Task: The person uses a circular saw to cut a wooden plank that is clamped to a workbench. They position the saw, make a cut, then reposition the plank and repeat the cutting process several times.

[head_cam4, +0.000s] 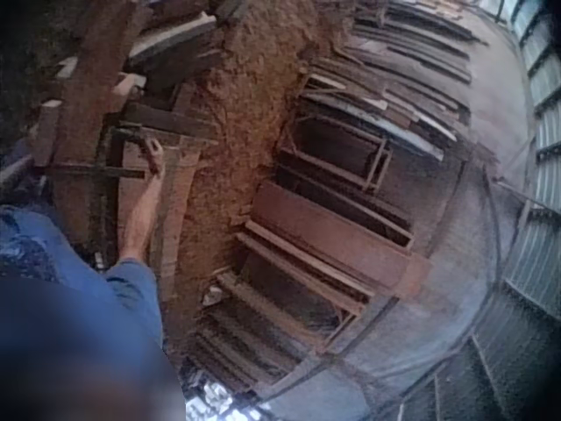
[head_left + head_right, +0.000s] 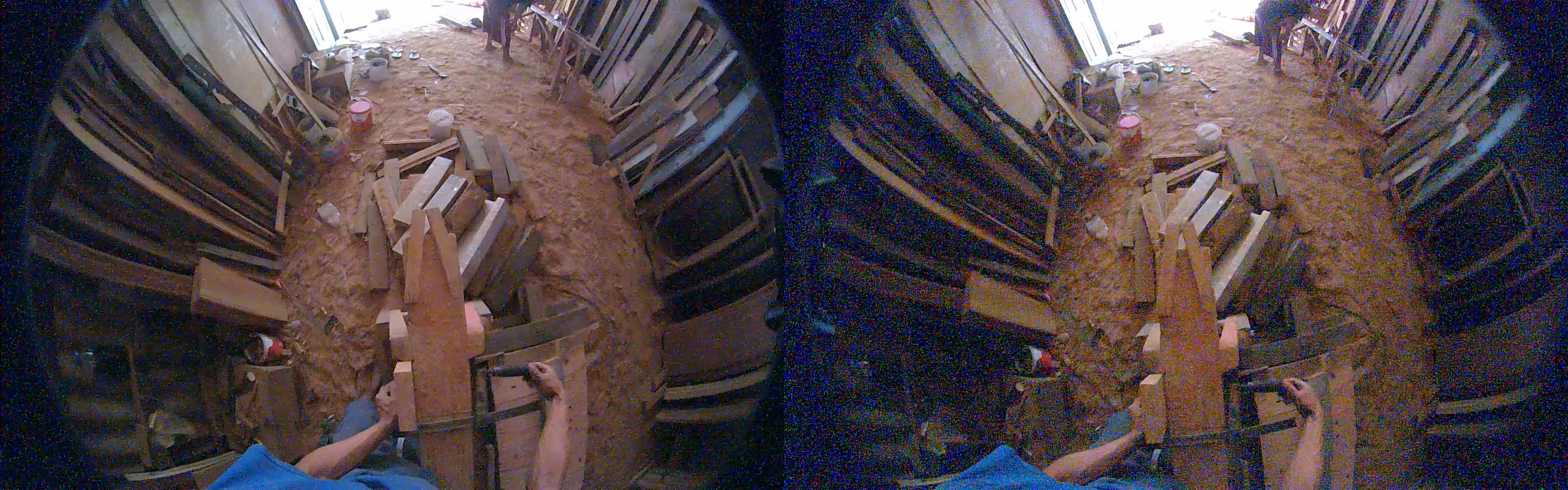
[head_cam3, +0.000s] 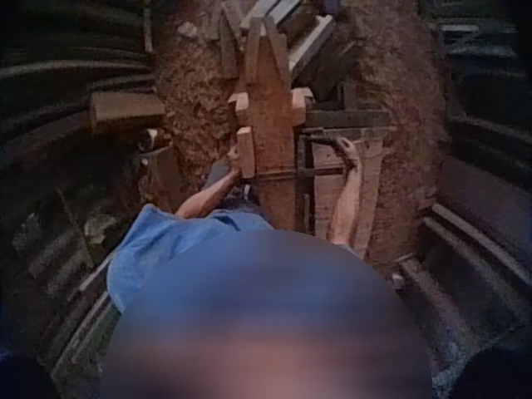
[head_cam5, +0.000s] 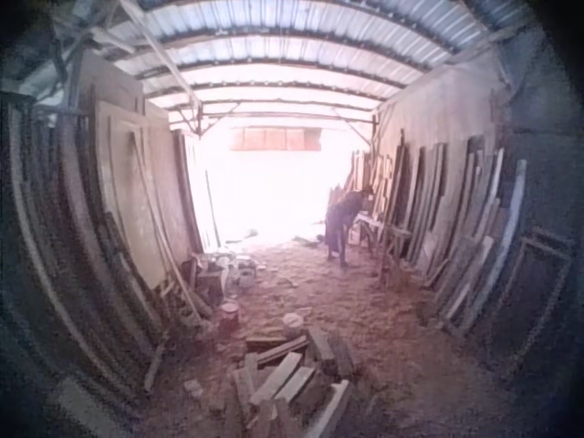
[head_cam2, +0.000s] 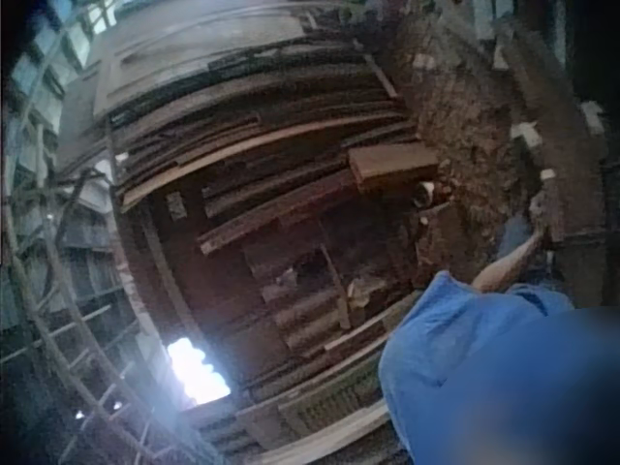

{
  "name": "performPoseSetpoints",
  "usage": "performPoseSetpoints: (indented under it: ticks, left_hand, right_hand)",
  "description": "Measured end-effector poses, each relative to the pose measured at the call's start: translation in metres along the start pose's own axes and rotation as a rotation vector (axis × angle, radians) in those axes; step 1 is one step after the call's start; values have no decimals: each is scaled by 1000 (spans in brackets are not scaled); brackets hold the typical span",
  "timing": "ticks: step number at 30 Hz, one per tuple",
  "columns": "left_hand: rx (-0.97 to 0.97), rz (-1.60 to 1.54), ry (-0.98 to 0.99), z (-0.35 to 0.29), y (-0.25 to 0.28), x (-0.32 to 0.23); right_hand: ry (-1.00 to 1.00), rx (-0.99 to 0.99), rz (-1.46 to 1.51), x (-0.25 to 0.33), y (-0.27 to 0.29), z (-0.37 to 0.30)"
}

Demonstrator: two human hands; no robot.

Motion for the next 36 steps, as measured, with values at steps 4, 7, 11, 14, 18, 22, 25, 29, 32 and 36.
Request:
performPoseSetpoints:
  ticks: [4,7,11,14,18,22,25,29,32,36]
  left_hand:
    - [7,-1,2,0,-2,2]
    - [9,-1,2,2,-2,3]
    - [12,2,-3,4,1,5]
    - [11,-4,-9,4,3,4]
    - [12,-13,-25,6,5,0]
    - [-6,-21,-55,7,9,0]
    - [145,-12,-31,6,3,6]
    - [106,113,-134,9,5,8]
    - [278,110,-18,10,1,17]
    - [107,5,43,-3,3,21]
  right_hand:
    - [-165,-59,38,-10,-2,5]
    - [-121,-48,-76,-8,-2,3]
    - [3,1,66,-1,-6,-4]
    - [-66,7,-81,0,-9,-7]
    - [403,-324,-543,26,-13,-17]
    - [987,-343,-1056,44,-54,-31]
    - [777,-321,-1307,43,-80,-2]
    - [403,134,-1376,45,-77,35]
    - [296,173,-1364,46,-67,35]
    - [804,-381,-1240,44,-77,-6]
Point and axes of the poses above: each hand's wrist, its own z-axis towards the middle knuckle, its own y-axis out of the back of the hand, x = y × z, the point moved 4 cm from there along z, towards the middle knuckle, and after that the axes turned 10 degrees about -x, right-handed, at the moved point
